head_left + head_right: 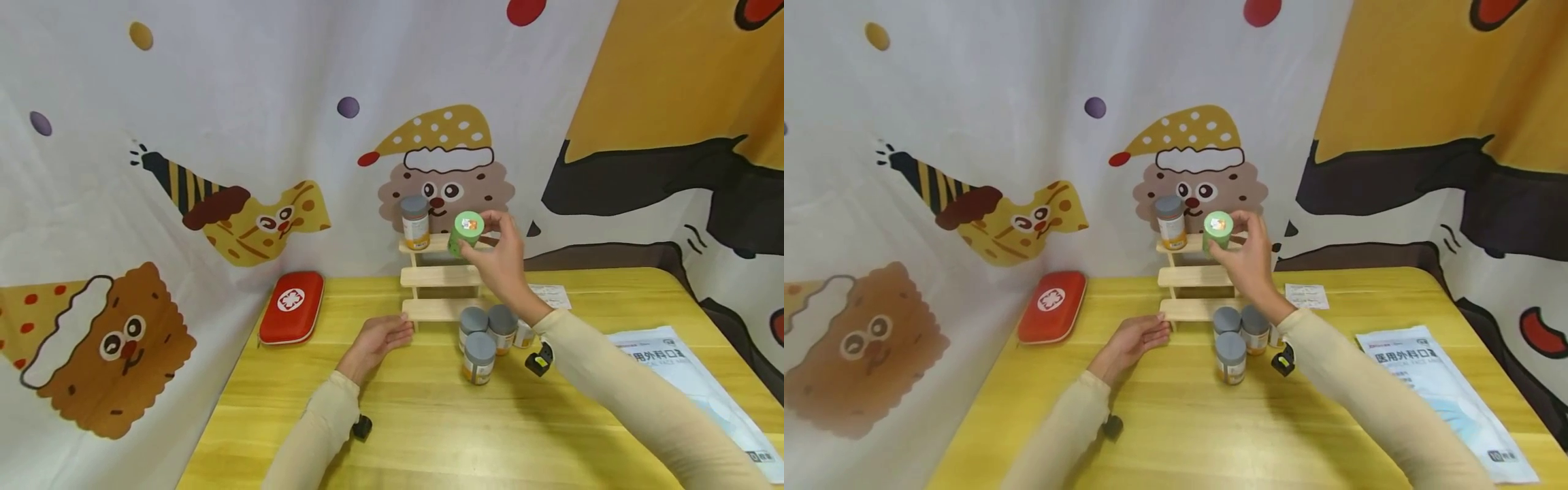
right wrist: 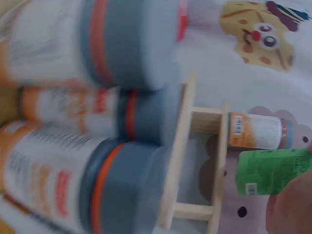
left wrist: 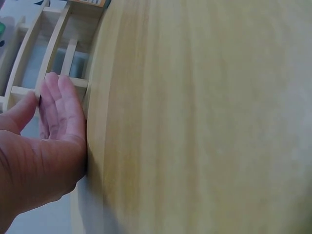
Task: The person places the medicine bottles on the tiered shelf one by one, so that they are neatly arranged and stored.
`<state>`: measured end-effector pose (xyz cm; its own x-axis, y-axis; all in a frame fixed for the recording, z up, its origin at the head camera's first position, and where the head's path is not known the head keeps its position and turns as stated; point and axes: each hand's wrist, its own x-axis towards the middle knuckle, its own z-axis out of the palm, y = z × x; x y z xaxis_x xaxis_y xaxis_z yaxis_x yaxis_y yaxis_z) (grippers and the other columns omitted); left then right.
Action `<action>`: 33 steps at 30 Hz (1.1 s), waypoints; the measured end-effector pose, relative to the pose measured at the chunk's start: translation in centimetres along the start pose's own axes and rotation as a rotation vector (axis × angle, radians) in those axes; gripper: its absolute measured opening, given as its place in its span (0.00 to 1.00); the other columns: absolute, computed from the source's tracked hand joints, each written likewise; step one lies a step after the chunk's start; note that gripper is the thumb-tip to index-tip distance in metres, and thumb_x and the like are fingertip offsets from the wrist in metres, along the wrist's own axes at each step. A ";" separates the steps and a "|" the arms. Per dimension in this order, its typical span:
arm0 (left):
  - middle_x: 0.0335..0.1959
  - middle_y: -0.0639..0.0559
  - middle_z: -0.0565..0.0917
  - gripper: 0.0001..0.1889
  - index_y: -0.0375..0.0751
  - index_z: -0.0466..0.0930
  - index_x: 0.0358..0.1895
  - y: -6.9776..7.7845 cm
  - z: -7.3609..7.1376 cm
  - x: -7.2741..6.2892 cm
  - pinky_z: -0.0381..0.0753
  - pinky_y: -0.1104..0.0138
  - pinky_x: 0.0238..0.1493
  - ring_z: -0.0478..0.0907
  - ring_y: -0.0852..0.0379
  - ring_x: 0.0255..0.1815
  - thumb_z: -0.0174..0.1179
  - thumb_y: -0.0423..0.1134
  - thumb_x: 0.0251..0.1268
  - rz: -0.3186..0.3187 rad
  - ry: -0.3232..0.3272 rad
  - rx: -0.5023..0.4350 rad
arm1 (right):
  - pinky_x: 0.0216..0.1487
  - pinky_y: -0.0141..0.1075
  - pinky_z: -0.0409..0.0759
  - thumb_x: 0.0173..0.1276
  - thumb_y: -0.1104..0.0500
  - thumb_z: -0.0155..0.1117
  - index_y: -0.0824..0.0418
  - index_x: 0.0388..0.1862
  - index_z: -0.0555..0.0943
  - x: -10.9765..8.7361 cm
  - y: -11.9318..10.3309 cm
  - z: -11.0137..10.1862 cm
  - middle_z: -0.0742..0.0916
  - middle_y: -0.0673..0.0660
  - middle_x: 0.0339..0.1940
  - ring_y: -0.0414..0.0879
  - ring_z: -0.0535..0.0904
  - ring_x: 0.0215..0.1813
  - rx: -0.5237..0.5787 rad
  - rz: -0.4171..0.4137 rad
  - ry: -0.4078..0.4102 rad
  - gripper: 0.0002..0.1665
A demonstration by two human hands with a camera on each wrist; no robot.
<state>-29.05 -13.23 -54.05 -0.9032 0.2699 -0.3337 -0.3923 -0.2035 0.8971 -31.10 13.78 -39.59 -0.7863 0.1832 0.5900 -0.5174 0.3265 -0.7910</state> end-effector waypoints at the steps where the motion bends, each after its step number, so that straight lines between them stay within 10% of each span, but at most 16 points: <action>1: 0.44 0.49 0.92 0.25 0.24 0.74 0.69 0.0 0.1 0.1 0.91 0.59 0.61 0.91 0.57 0.46 0.63 0.39 0.79 -0.002 -0.003 -0.003 | 0.60 0.55 0.89 0.62 0.67 0.78 0.68 0.60 0.74 0.2 0.0 0.1 0.80 0.58 0.52 0.41 0.75 0.52 0.007 0.015 0.010 0.30; 13: 0.42 0.48 0.92 0.24 0.23 0.74 0.69 0.2 0.6 0.6 0.93 0.61 0.57 0.91 0.57 0.44 0.62 0.36 0.79 -0.008 -0.003 -0.025 | 0.60 0.42 0.90 0.63 0.65 0.77 0.65 0.60 0.74 2.2 0.2 1.2 0.77 0.47 0.51 0.39 0.75 0.51 0.043 0.097 0.036 0.29; 33: 0.45 0.48 0.92 0.26 0.26 0.73 0.71 0.1 -0.1 -0.1 0.92 0.59 0.59 0.91 0.55 0.48 0.63 0.38 0.79 -0.017 0.011 -0.023 | 0.56 0.46 0.88 0.63 0.61 0.78 0.63 0.61 0.76 3.2 0.5 3.6 0.79 0.62 0.54 0.56 0.80 0.53 -0.129 0.129 -0.025 0.30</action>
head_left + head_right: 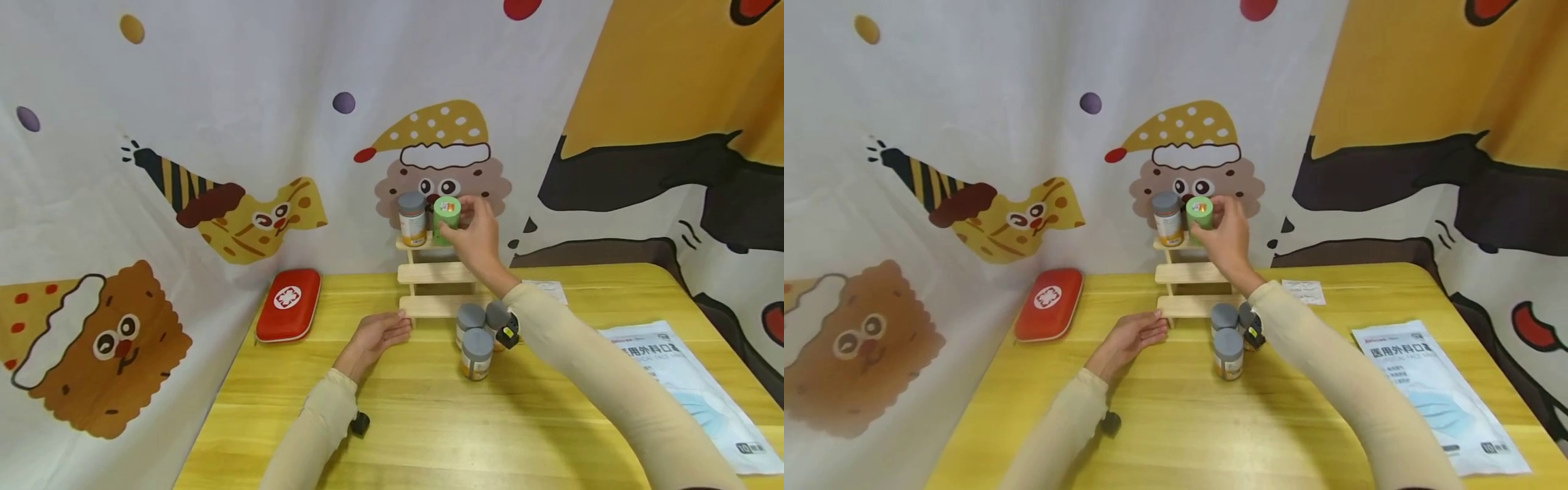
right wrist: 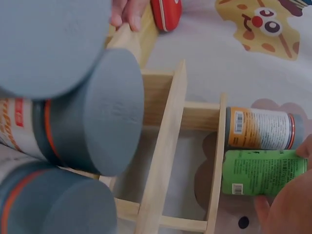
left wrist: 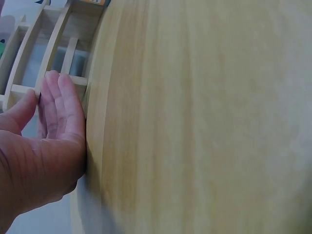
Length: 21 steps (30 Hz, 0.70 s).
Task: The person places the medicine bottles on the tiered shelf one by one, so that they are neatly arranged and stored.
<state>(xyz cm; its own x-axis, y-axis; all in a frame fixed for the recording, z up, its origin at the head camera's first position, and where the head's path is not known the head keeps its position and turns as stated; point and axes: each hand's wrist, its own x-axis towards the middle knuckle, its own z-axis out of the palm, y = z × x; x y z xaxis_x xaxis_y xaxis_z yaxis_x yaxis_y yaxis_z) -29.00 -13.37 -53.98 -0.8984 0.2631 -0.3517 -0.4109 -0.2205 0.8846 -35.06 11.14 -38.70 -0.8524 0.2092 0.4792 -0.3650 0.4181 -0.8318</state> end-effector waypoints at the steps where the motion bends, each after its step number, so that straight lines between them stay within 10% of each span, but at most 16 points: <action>1: 0.45 0.48 0.92 0.25 0.26 0.73 0.71 0.0 0.0 0.0 0.92 0.59 0.59 0.91 0.55 0.48 0.63 0.38 0.79 -0.001 -0.001 0.001 | 0.55 0.45 0.87 0.64 0.60 0.78 0.62 0.61 0.76 0.1 0.0 0.0 0.80 0.62 0.54 0.57 0.80 0.54 -0.022 0.007 -0.002 0.30; 21: 0.44 0.49 0.92 0.24 0.27 0.75 0.70 0.0 0.0 0.0 0.91 0.59 0.61 0.91 0.56 0.48 0.63 0.38 0.79 -0.007 -0.001 0.007 | 0.64 0.48 0.83 0.64 0.54 0.80 0.63 0.64 0.79 1.4 -0.5 0.2 0.84 0.61 0.57 0.56 0.82 0.58 -0.106 0.108 -0.020 0.33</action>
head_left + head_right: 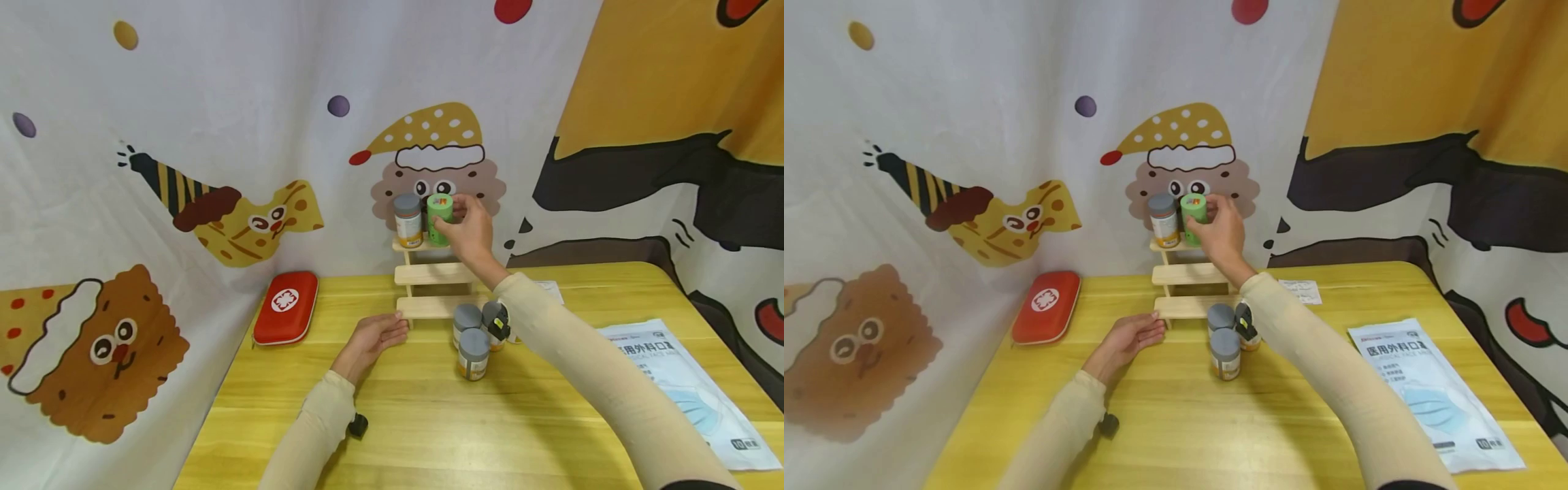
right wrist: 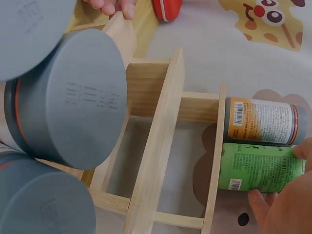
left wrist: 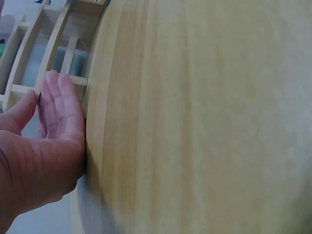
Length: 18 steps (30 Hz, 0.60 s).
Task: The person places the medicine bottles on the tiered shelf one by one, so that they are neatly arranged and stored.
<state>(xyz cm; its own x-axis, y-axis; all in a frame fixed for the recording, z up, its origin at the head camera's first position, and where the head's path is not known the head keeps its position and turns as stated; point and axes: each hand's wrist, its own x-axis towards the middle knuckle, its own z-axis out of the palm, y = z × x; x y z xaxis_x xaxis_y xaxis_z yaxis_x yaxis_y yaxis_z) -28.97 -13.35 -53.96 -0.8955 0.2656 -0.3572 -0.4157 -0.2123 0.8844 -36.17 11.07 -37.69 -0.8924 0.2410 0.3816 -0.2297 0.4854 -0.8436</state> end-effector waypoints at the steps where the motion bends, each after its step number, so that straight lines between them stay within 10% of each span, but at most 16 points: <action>1: 0.44 0.49 0.92 0.24 0.27 0.75 0.70 0.0 0.0 -0.1 0.91 0.59 0.61 0.91 0.56 0.48 0.62 0.38 0.79 0.002 -0.001 0.004 | 0.65 0.48 0.83 0.64 0.53 0.80 0.63 0.64 0.79 0.0 0.0 0.0 0.84 0.61 0.57 0.56 0.83 0.58 0.001 0.003 -0.002 0.33; 18: 0.46 0.48 0.92 0.27 0.26 0.73 0.72 0.0 0.0 -0.3 0.92 0.60 0.60 0.91 0.55 0.49 0.63 0.40 0.79 0.007 -0.010 -0.003 | 0.62 0.51 0.83 0.68 0.52 0.78 0.63 0.68 0.76 -0.2 0.8 0.5 0.83 0.61 0.61 0.56 0.82 0.60 -0.057 -0.092 0.018 0.35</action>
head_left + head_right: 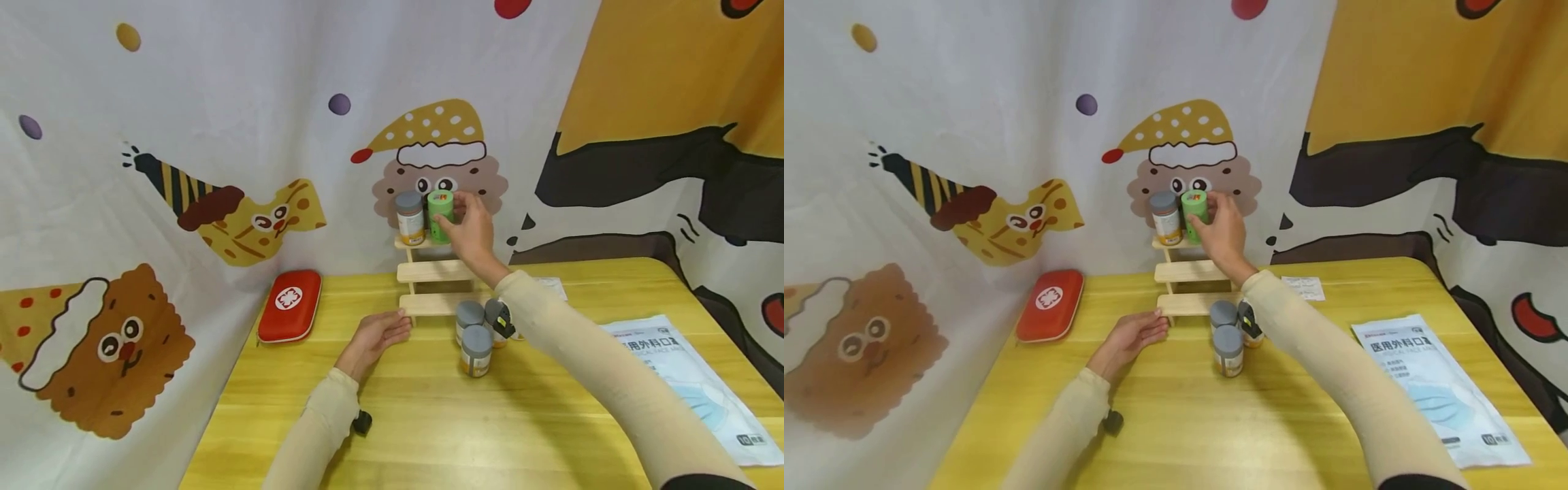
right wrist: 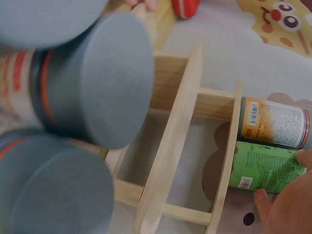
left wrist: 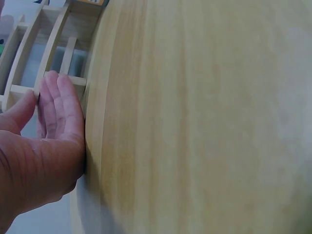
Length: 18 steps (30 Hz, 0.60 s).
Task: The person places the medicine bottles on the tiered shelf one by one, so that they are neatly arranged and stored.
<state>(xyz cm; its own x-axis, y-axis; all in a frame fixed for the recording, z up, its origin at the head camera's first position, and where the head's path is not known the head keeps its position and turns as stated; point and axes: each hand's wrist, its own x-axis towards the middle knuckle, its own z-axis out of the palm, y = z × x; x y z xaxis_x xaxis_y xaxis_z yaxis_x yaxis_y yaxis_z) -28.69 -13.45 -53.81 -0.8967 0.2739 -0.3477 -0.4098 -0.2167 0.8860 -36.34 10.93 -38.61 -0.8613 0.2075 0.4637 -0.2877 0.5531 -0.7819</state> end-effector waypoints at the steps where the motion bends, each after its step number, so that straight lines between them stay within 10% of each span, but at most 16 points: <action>1: 0.46 0.48 0.92 0.27 0.26 0.72 0.72 0.0 0.1 0.0 0.92 0.60 0.59 0.91 0.55 0.49 0.63 0.40 0.79 0.003 0.000 -0.001 | 0.63 0.51 0.83 0.68 0.53 0.79 0.63 0.68 0.76 0.0 0.0 -0.1 0.83 0.62 0.62 0.56 0.82 0.61 -0.007 -0.010 0.000 0.35; 18: 0.46 0.46 0.92 0.26 0.25 0.73 0.71 0.0 0.4 0.1 0.92 0.60 0.60 0.91 0.55 0.48 0.63 0.39 0.79 0.006 0.018 0.010 | 0.67 0.54 0.80 0.68 0.54 0.78 0.64 0.69 0.75 -0.8 0.7 -0.9 0.82 0.63 0.64 0.59 0.80 0.64 -0.050 -0.007 -0.045 0.35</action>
<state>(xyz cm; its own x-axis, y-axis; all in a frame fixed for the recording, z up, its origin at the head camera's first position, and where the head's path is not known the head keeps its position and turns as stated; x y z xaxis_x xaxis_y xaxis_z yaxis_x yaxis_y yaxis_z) -28.70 -13.09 -53.72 -0.9020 0.2559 -0.3477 -0.4028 -0.2094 0.8910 -35.49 11.95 -39.16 -0.8777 0.1671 0.4492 -0.2739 0.5942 -0.7563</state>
